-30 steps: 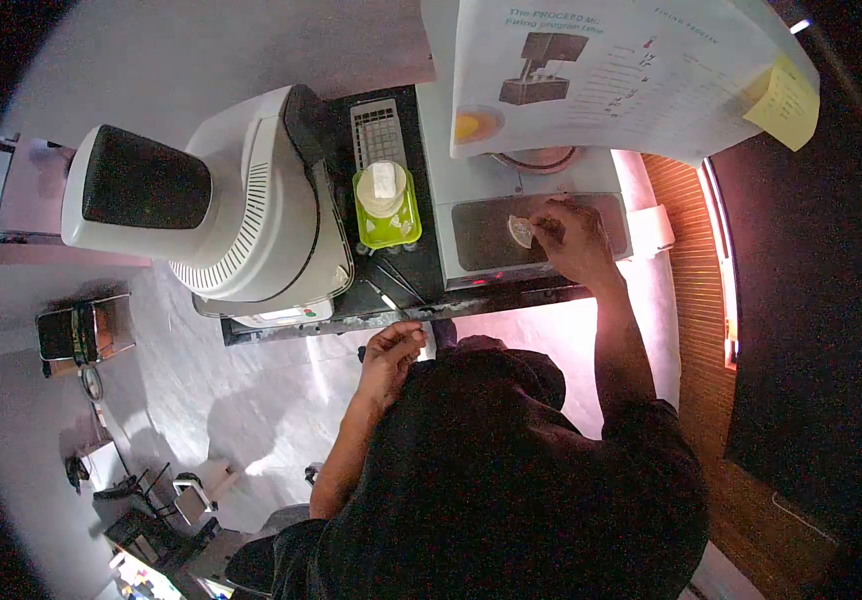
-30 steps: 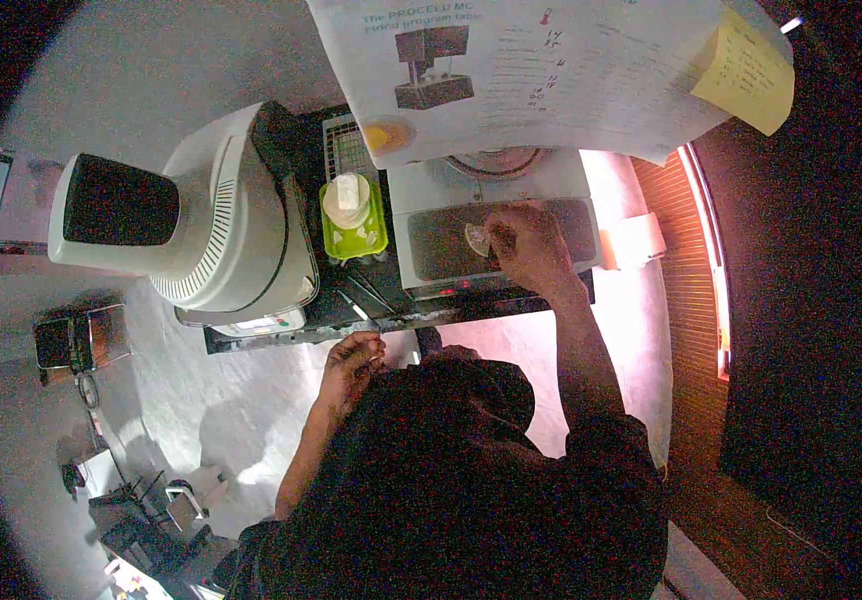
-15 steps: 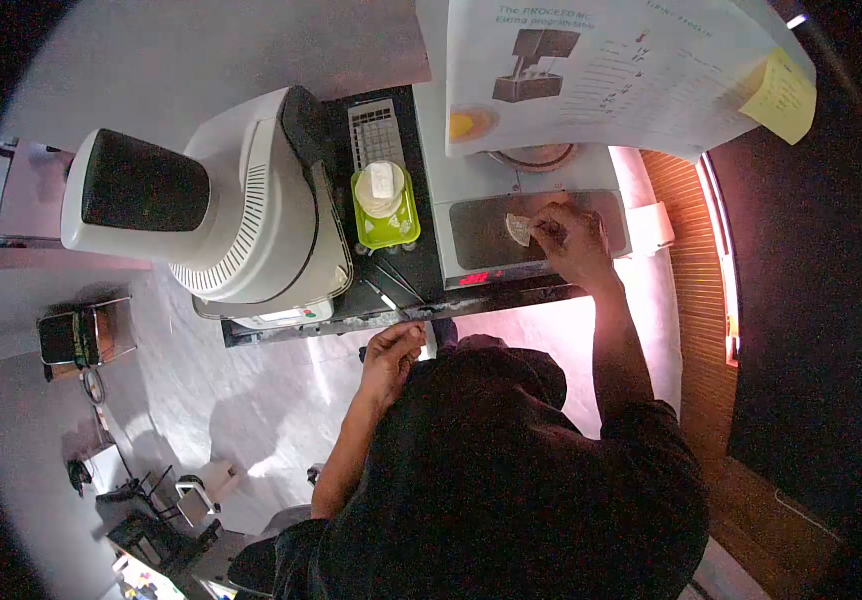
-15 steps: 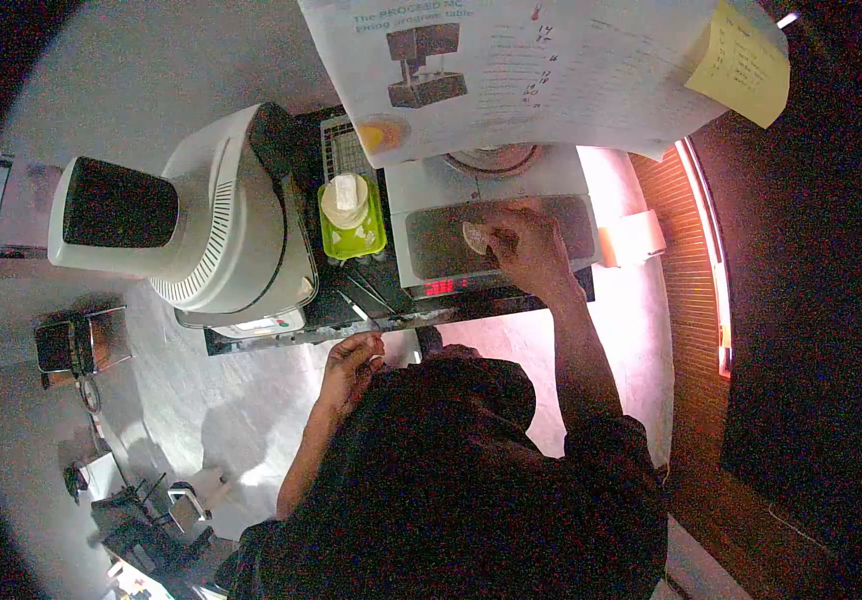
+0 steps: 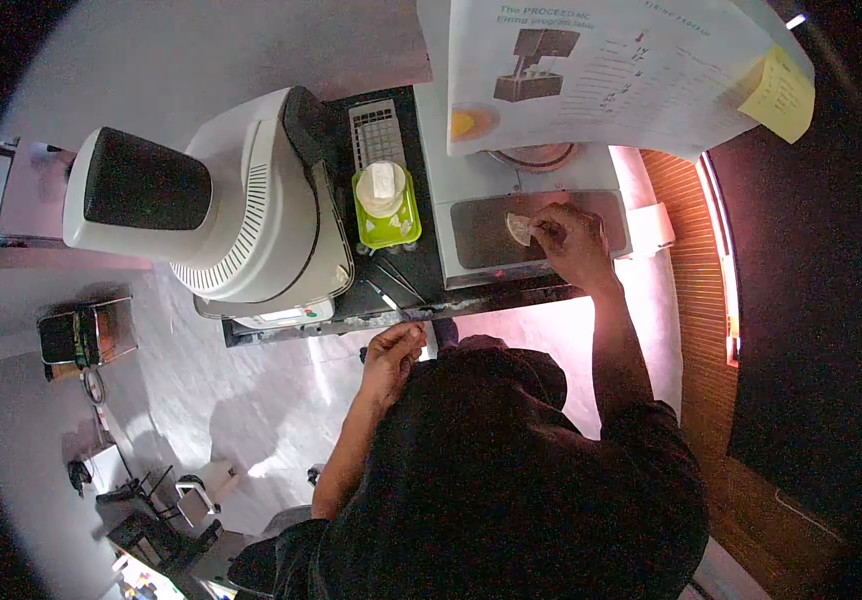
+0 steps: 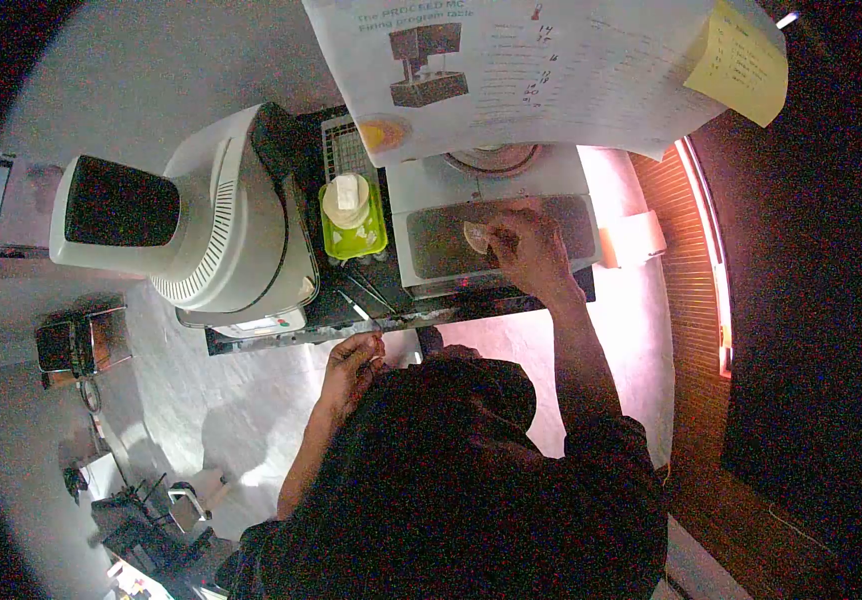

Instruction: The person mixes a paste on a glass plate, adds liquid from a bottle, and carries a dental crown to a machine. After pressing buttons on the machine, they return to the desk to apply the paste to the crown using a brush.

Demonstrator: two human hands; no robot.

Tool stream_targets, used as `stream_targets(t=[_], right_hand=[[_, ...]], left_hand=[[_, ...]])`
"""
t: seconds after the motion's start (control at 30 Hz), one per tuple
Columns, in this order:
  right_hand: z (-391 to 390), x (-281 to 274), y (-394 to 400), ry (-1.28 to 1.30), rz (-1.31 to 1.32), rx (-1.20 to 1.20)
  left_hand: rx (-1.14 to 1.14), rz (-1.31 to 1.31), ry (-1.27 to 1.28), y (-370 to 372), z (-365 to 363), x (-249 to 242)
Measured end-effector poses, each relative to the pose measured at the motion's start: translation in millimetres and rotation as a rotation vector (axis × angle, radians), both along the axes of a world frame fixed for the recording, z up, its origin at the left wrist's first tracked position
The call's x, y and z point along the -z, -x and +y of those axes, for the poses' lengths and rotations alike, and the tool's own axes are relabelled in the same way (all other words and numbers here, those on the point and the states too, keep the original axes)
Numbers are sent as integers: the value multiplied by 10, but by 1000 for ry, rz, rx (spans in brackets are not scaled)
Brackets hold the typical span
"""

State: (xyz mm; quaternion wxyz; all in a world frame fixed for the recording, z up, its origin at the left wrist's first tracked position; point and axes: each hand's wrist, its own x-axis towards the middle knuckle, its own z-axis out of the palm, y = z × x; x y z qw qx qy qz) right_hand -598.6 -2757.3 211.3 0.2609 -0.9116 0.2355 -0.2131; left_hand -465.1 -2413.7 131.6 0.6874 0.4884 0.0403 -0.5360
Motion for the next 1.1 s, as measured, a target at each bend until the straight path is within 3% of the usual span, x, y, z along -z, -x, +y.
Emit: stream_targets(t=[0.23, 0.33, 0.53, 1.1], right_hand=[[24, -35, -4, 3, 2, -7], [47, -34, -1, -122, 4, 24], [38, -50, -7, 9, 20, 1], [48, -57, 24, -10, 15, -14]], left_hand=[[2, 8, -35, -2, 14, 2], [3, 4, -27, -7, 18, -13], [16, 11, -50, -25, 50, -5], [-16, 20, 0, -21, 59, -22]])
